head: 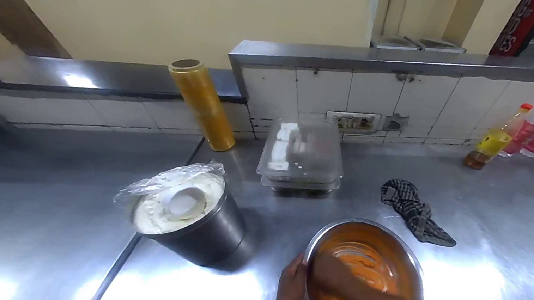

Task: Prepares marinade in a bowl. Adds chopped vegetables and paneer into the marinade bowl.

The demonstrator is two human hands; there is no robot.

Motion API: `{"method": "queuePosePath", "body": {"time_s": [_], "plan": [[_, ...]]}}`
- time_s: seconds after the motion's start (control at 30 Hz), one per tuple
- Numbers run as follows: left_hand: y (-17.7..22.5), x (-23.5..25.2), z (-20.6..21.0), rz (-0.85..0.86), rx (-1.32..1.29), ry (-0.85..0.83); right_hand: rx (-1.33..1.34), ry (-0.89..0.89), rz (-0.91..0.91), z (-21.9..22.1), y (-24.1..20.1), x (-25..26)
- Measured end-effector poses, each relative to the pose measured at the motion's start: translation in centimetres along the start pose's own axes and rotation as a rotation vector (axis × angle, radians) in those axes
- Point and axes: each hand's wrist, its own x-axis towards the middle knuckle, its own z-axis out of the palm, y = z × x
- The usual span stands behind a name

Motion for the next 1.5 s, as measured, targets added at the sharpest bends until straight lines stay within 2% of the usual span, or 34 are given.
{"method": "queuePosePath", "body": {"time_s": [0.07,0.13,0.2,0.27,0.3,0.37,0.4,0.47,0.53,0.6,0.67,0.73,0.77,0.83,0.9,0.97,1.0,1.07,1.1,1.17,1.23,1.27,1.33,1.37,1.4,1.47,1.5], "plan": [[1.1,1.7,0.0,0.035,0.060,0.106,-0.024,-0.116,-0.243,3.0,0.1,-3.3],[1.5,2.5,-0.3,0.054,0.127,0.087,-0.101,-0.228,-0.410,3.1,4.8,-6.3],[1.7,2.3,-0.4,0.075,0.201,0.032,-0.172,-0.193,-0.344,0.3,10.0,-6.6],[1.7,2.5,-0.3,0.090,0.228,0.037,-0.090,-0.056,-0.105,-1.8,10.1,-4.1],[1.7,2.6,-0.1,0.090,0.237,0.049,0.005,0.015,-0.046,-0.8,8.8,-2.9],[1.5,2.9,0.4,0.082,0.241,0.066,0.161,0.019,-0.124,2.8,5.7,-3.8],[1.6,3.0,0.1,0.085,0.252,0.056,0.154,-0.082,-0.173,3.2,5.3,-5.4],[1.8,2.9,-0.5,0.102,0.243,0.017,0.064,-0.236,-0.176,0.7,8.0,-7.2],[1.8,2.6,-0.3,0.098,0.226,0.016,0.027,-0.209,-0.023,-2.6,10.1,-5.7],[1.6,2.6,0.3,0.085,0.233,0.061,0.114,-0.115,0.006,-1.1,8.0,-3.5],[1.5,2.9,0.4,0.090,0.232,0.081,0.187,-0.147,-0.101,2.2,5.2,-5.0],[1.5,3.0,-0.3,0.119,0.219,0.040,0.109,-0.281,-0.141,1.3,6.9,-7.3],[1.5,2.8,-0.5,0.128,0.212,0.014,0.037,-0.320,-0.091,-0.6,8.4,-7.5],[1.6,2.8,-0.3,0.119,0.218,0.008,-0.081,-0.235,0.008,-3.2,8.7,-5.6],[1.9,3.3,0.3,0.107,0.249,0.022,-0.094,-0.055,-0.089,-2.3,6.8,-2.2],[2.1,3.5,0.6,0.103,0.270,0.022,-0.089,0.021,-0.197,-1.5,6.7,-0.4],[2.0,3.4,0.5,0.110,0.280,0.021,-0.100,0.045,-0.189,-1.8,8.2,-0.5],[1.6,2.8,0.2,0.121,0.266,0.058,-0.150,0.030,-0.038,-2.3,11.3,-3.4],[1.3,2.4,0.2,0.122,0.246,0.095,-0.160,-0.029,0.057,-1.8,11.0,-5.6],[1.2,1.9,0.4,0.108,0.231,0.153,-0.069,-0.165,0.200,0.6,7.1,-8.8],[1.5,1.7,0.5,0.088,0.245,0.139,0.118,-0.137,0.232,2.0,3.3,-7.3],[1.6,1.7,0.5,0.080,0.256,0.122,0.193,-0.054,0.238,1.8,2.8,-5.1],[1.8,1.6,0.8,0.092,0.263,0.130,0.220,0.141,0.228,0.3,3.8,-1.2],[1.8,1.4,0.9,0.098,0.264,0.145,0.203,0.168,0.191,0.4,4.3,-0.8],[1.7,1.4,0.9,0.102,0.268,0.159,0.189,0.139,0.097,1.1,4.6,-1.6],[1.4,1.4,1.0,0.104,0.258,0.159,0.120,-0.041,-0.125,2.5,5.6,-5.4],[1.2,1.2,1.2,0.108,0.245,0.141,0.069,-0.135,-0.149,1.8,7.2,-7.1]]}}
